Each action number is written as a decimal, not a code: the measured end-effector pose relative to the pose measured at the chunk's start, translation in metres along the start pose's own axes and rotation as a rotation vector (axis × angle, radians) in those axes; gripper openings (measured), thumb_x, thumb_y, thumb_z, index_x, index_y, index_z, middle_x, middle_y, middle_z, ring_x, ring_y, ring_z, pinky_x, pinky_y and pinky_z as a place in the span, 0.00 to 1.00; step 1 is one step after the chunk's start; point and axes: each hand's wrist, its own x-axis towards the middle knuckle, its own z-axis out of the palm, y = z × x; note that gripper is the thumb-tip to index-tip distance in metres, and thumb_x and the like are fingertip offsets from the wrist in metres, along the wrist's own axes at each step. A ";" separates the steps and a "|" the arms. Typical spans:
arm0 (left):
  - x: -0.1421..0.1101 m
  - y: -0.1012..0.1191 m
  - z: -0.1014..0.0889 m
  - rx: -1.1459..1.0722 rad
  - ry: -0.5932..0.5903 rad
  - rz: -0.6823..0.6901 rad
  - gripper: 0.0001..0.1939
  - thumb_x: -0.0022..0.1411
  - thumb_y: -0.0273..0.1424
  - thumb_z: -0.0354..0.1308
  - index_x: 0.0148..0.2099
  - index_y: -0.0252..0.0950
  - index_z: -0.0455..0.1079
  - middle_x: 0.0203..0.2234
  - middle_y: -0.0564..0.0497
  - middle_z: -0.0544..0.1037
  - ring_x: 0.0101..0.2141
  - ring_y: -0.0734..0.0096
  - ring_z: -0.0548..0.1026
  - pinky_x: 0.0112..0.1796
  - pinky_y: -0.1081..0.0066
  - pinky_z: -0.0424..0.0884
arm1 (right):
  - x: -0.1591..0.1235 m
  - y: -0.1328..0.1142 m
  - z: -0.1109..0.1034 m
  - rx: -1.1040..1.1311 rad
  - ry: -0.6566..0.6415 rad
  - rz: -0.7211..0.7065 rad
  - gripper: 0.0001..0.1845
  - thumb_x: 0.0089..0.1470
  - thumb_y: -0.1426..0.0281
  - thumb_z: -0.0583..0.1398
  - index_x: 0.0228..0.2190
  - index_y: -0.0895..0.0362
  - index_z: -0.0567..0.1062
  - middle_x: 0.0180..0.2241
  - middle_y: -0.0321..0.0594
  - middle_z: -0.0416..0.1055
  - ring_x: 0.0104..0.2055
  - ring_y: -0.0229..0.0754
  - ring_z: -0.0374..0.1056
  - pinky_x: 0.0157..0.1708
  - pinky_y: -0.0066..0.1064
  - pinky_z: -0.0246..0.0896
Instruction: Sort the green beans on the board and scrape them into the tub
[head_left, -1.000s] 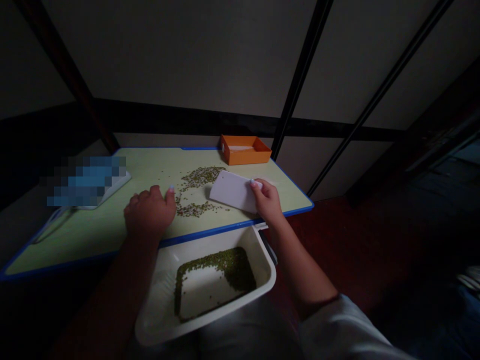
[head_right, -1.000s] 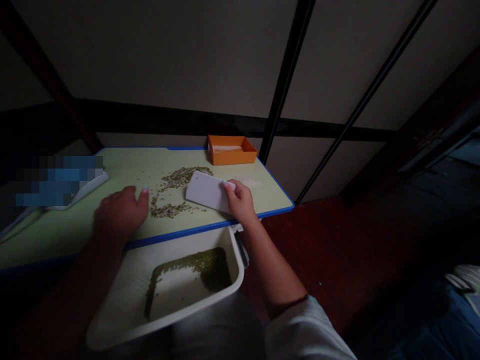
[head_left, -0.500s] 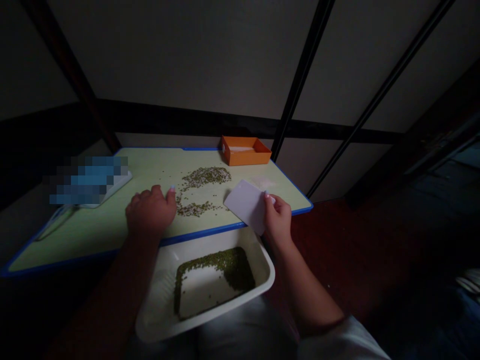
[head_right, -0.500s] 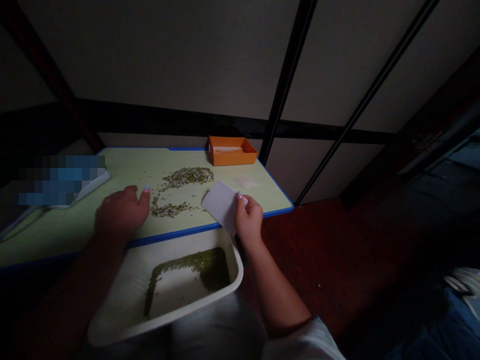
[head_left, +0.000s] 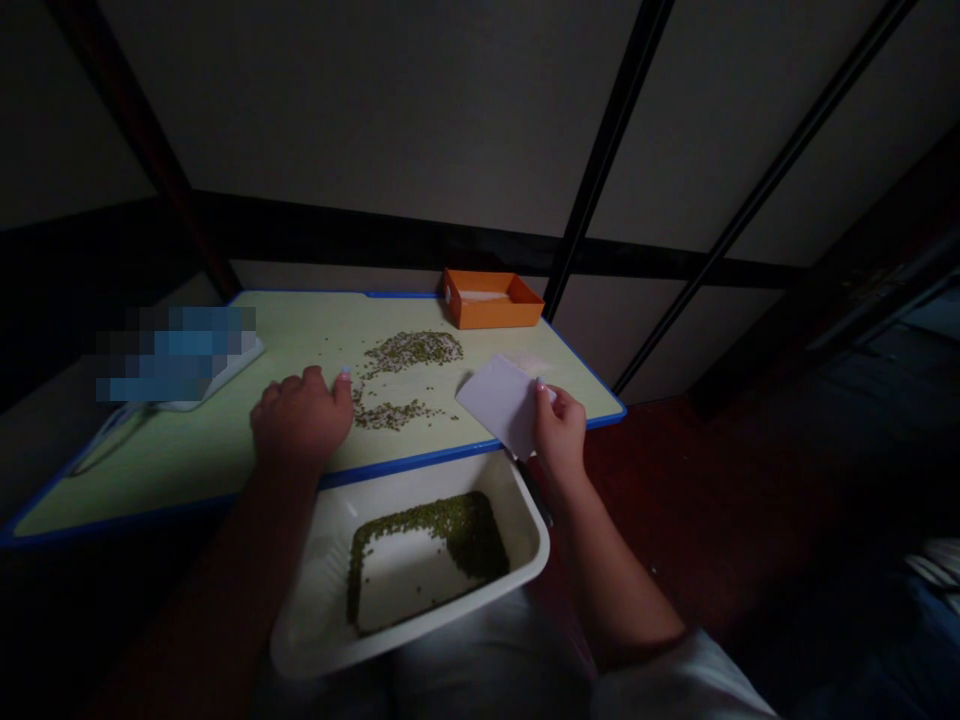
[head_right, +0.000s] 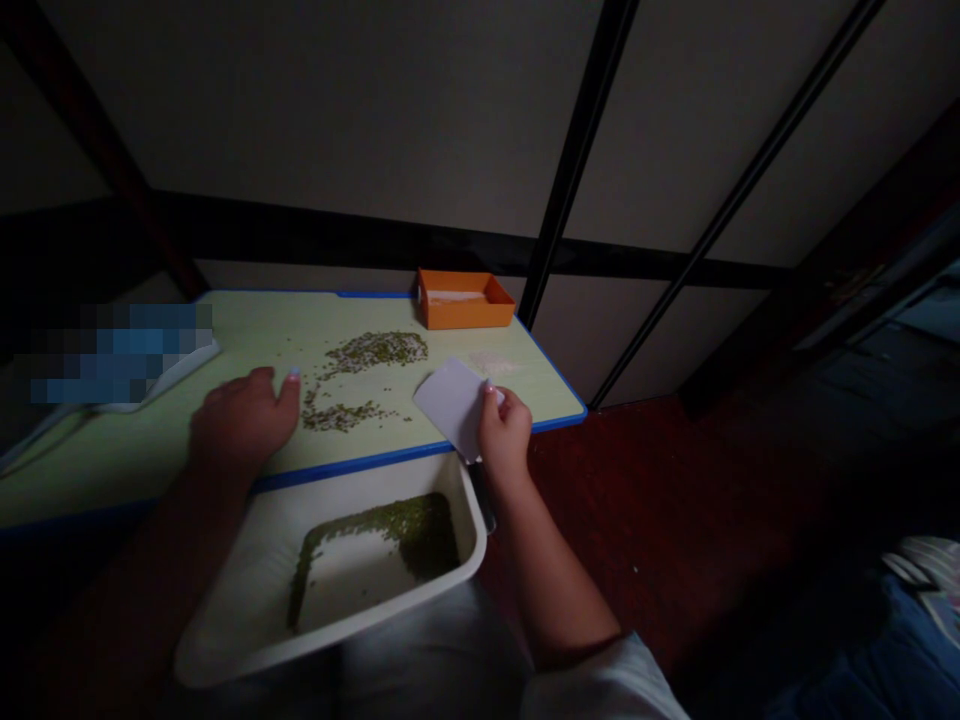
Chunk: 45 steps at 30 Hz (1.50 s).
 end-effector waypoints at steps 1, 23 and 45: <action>0.000 0.000 0.000 0.001 0.000 -0.002 0.33 0.71 0.43 0.34 0.58 0.26 0.70 0.53 0.27 0.77 0.56 0.40 0.73 0.52 0.50 0.70 | 0.004 0.001 -0.001 -0.014 0.011 -0.002 0.28 0.53 0.45 0.58 0.29 0.58 0.78 0.18 0.34 0.65 0.23 0.40 0.58 0.24 0.33 0.47; -0.001 0.002 -0.003 0.004 -0.027 -0.008 0.33 0.72 0.42 0.34 0.60 0.23 0.69 0.54 0.27 0.76 0.58 0.37 0.72 0.56 0.48 0.69 | 0.006 0.003 -0.043 -0.227 -0.423 -0.780 0.15 0.64 0.63 0.58 0.41 0.54 0.84 0.38 0.46 0.85 0.38 0.46 0.81 0.40 0.34 0.75; 0.000 -0.004 0.007 -0.098 0.067 0.016 0.36 0.69 0.43 0.34 0.59 0.24 0.72 0.52 0.24 0.77 0.55 0.33 0.72 0.54 0.43 0.68 | 0.009 -0.006 -0.033 -0.064 -0.348 -0.468 0.16 0.60 0.59 0.58 0.26 0.55 0.75 0.22 0.36 0.71 0.25 0.40 0.66 0.25 0.28 0.59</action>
